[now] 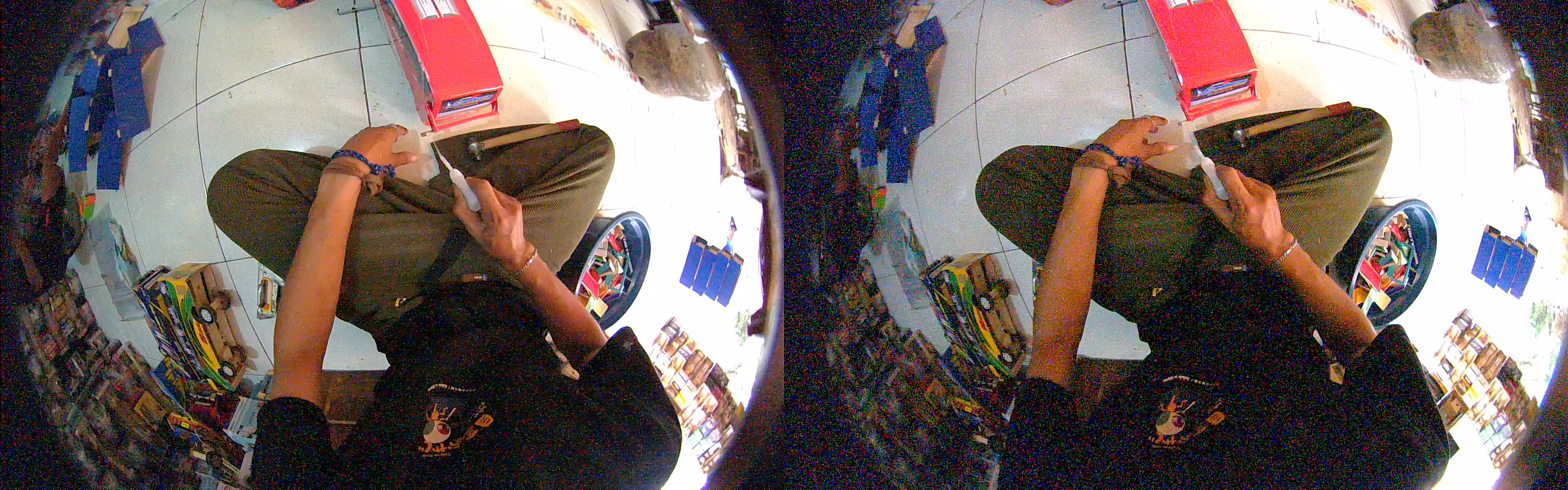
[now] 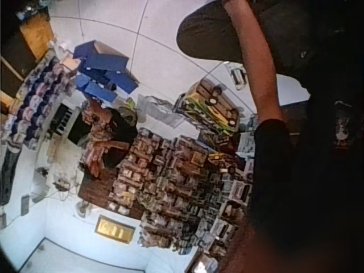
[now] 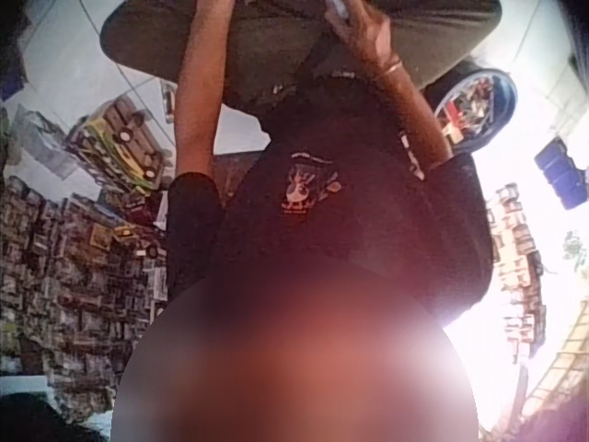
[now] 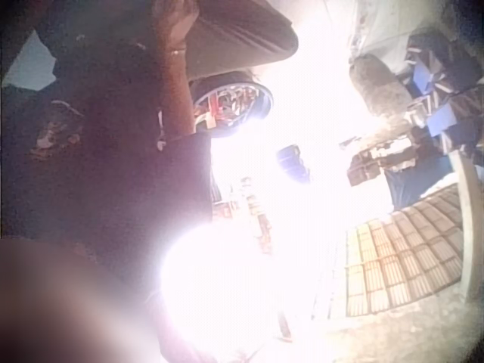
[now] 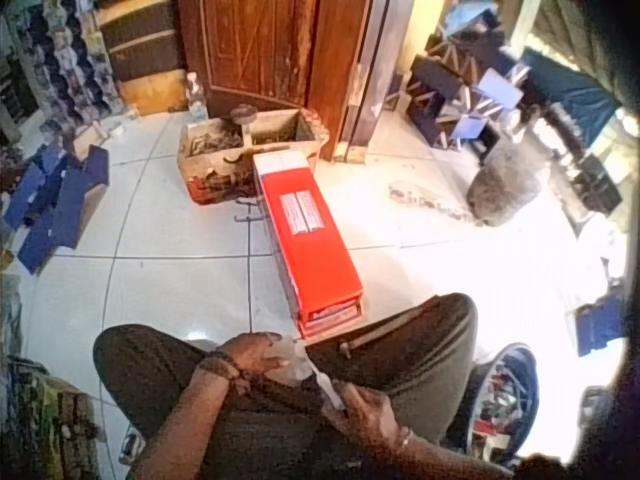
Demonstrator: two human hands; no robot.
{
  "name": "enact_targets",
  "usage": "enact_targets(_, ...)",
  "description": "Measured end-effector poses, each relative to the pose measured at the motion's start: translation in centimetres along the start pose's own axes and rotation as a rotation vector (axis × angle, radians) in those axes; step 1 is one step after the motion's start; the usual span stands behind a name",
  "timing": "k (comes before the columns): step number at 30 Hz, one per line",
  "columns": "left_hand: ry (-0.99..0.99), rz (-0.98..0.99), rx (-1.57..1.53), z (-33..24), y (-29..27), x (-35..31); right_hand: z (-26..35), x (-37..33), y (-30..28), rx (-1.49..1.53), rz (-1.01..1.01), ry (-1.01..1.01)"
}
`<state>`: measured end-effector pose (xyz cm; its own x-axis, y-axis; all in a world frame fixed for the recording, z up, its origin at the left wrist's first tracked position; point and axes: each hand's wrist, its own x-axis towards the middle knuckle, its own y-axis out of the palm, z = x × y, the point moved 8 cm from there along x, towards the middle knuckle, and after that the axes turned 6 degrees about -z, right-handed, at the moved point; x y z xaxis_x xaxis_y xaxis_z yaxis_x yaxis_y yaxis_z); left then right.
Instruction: The person assembles a red and white wooden toy truck. They use a hammer to tap parts into place and apply glue to secure the components. The person works on the truck while sitting on the floor.
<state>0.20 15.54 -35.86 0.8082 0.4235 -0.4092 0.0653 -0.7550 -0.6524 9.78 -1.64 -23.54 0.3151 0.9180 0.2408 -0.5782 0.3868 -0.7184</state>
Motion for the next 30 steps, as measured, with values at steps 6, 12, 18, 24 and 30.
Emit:
enact_targets(6, 0.030, -0.037, 0.011, 0.6, 0.5, 0.4, 0.0, 0.0, 0.0, 0.003, -0.029, 0.002)
enact_targets(12, 0.035, -0.059, -0.055, 1.5, 0.2, 0.5, -0.3, -0.2, 0.1, 0.029, -0.002, 0.021)
enact_targets(18, -0.220, -0.464, -0.664, 1.6, -4.8, 0.0, -0.7, -1.2, -1.9, 0.035, -0.070, -0.022)
enact_targets(24, -0.359, -0.302, -0.995, -1.0, -5.1, 3.0, -6.6, -2.8, -6.2, 0.178, -0.331, 0.492)
enact_targets(30, -0.264, -0.142, -1.273, -2.1, -5.1, 7.4, -12.8, 0.6, -8.8, 0.372, -0.554, 0.530)
